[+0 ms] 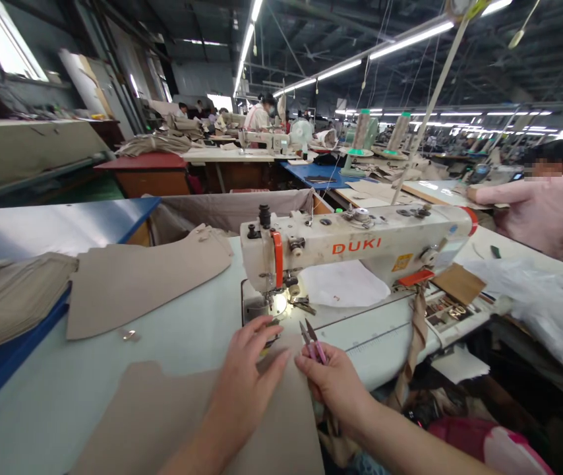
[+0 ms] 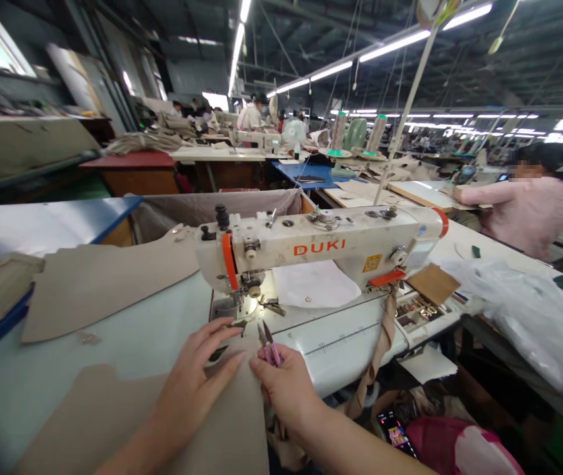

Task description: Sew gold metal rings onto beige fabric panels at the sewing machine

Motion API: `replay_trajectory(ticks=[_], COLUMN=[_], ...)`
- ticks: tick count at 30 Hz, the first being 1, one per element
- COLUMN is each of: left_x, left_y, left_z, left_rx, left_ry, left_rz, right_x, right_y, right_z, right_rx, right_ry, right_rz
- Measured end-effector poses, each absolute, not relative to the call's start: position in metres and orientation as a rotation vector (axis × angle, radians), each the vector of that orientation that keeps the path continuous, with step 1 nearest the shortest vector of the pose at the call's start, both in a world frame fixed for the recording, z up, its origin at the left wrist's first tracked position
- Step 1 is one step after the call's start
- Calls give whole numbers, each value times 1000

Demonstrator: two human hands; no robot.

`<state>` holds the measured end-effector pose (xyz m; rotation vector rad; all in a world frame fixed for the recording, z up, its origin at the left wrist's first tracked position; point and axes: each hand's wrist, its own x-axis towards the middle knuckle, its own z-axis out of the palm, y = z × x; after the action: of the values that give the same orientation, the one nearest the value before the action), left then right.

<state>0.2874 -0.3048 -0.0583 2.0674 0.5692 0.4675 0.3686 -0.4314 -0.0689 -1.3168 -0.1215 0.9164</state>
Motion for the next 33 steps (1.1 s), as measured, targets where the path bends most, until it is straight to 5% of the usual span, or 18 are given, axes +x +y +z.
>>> replay_trajectory(ticks=[4,13,21,28,33], left_x=[291,288,285,282,280], left_y=[-299,-305,-308,-300,-300], left_z=[-48,-48,-42,-40,-42], left_rx=[2006,1963,1984,2017,1993], left_ry=[533,611,605,645,658], left_rz=[152,132,140,196,180], right_x=[370,378,378,370,380], right_y=[-430,-445,-443,-452,-452], right_z=[-71,-72,-60,-50,-54], right_rx=[-1373,-1692,-1814,-1550,-1678], right_ry=[-136,-811,-1005,-760,-672], right_rz=[817,160,238,800,539])
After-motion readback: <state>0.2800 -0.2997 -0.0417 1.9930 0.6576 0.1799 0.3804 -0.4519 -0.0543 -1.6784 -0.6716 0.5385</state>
